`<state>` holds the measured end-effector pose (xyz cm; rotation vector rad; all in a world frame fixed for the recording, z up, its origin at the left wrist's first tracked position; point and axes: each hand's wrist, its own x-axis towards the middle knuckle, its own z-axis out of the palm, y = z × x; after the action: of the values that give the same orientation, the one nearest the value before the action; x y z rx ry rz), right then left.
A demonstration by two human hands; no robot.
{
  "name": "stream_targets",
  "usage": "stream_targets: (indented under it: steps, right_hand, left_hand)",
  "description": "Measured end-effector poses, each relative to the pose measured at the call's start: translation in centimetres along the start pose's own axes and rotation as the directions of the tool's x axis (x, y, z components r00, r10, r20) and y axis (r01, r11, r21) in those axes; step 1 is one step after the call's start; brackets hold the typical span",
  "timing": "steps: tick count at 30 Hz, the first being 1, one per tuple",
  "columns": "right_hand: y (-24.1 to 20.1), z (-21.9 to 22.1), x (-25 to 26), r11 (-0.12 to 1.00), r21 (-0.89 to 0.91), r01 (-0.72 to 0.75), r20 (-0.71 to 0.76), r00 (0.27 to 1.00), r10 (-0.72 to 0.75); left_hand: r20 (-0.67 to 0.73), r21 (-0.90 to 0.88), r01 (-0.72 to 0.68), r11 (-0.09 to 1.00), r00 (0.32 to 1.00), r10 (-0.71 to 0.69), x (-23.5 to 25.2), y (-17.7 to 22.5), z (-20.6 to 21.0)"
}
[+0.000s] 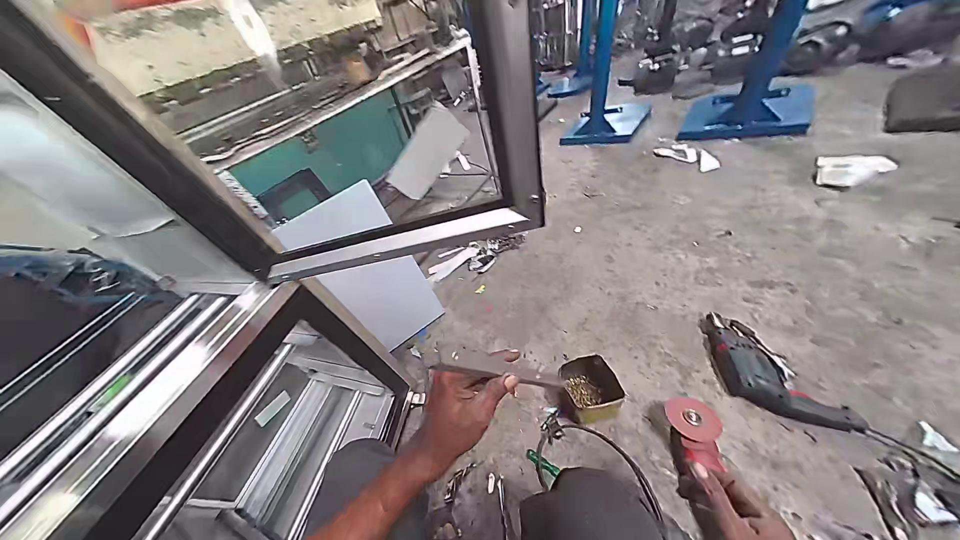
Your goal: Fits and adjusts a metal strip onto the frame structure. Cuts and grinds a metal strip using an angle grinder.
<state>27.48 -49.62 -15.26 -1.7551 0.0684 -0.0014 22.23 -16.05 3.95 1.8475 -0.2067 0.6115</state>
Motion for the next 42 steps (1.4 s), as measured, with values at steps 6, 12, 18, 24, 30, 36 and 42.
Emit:
stream_targets:
  steps: [6,12,18,24,30,36,42]
  right_hand:
    - [-14.6,5.0,-4.0,0.849,0.515,0.12,0.348,0.875,-0.335]
    - [-26.4,9.7,-7.3,0.648,0.745,0.162,0.177,0.888,-0.426]
    - [-37.0,15.8,-5.7,0.596,0.478,0.645,0.264,0.542,-0.798]
    - [-47.8,22.8,-5.4,0.378,0.317,0.87,0.614,0.115,-0.781]
    - [-54.9,29.2,-7.7,0.43,0.411,0.804,0.64,0.082,-0.764]
    - [-54.4,36.0,-6.7,0.356,0.172,0.918,0.478,0.238,-0.845]
    - [-54.7,41.6,-6.4,0.291,0.073,0.954,0.368,0.245,-0.897]
  left_hand:
    - [-0.081,-0.601,-0.096,0.794,0.995,0.059,-2.6,5.2,3.2]
    - [-0.031,-0.914,0.029,0.405,0.99,-0.141,-4.5,5.2,1.3]
    - [-0.145,-0.128,0.016,0.992,0.989,-0.034,-5.7,8.9,-7.2]
    - [-0.313,0.434,-0.138,0.89,0.903,0.294,1.5,18.3,-21.3]
    - [-0.311,0.381,-0.201,0.903,0.891,0.33,9.0,23.5,-29.4]
    - [-0.443,0.361,-0.261,0.895,0.797,0.411,13.9,24.0,-35.6]
    - [-0.392,0.471,-0.271,0.839,0.788,0.474,17.4,24.2,-39.2]
